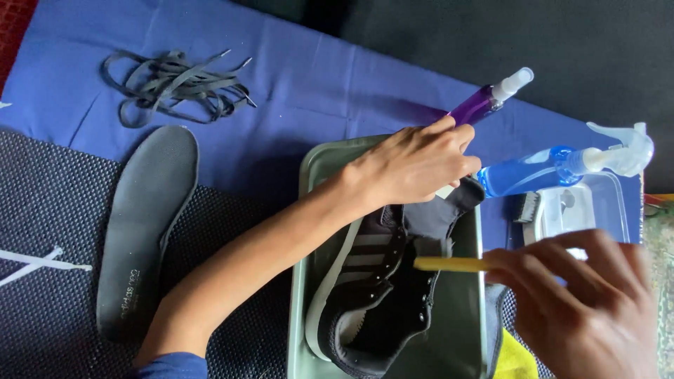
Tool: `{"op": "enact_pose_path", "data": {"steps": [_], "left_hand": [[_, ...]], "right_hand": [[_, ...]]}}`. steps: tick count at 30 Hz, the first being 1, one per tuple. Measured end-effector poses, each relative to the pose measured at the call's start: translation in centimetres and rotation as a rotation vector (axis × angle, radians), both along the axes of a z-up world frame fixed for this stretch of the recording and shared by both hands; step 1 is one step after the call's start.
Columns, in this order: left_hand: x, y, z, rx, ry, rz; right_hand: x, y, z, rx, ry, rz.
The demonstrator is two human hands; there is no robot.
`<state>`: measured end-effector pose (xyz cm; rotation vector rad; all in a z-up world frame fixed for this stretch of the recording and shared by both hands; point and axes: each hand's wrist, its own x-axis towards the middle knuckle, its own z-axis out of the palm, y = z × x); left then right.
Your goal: The person scrubs the interior and exterior of a black sneaker using a yellow brush and cleaning solution. They wipe the shoe with a cloth and continue scrubbing the inner lining and tongue area.
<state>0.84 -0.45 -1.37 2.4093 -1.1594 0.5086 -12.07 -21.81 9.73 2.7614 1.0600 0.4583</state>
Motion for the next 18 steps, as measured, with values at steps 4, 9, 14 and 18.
{"op": "enact_pose_path", "data": {"steps": [4, 9, 14, 18], "left_hand": [[-0.2, 0.3, 0.2, 0.034, -0.028, -0.001], [-0.7, 0.7, 1.2, 0.036, 0.062, 0.009], [-1.1, 1.0, 2.6, 0.056, 0.134, 0.018], [-1.5, 1.1, 3.4, 0.037, 0.242, 0.034]], "right_hand": [[1.6, 1.2, -0.8, 0.005, 0.088, 0.054], [0.7, -3.9, 2.0, 0.395, 0.057, -0.110], [2.4, -5.4, 2.4, 0.137, 0.232, -0.555], [2.6, -3.8, 0.9, 0.044, 0.427, -0.829]]}}
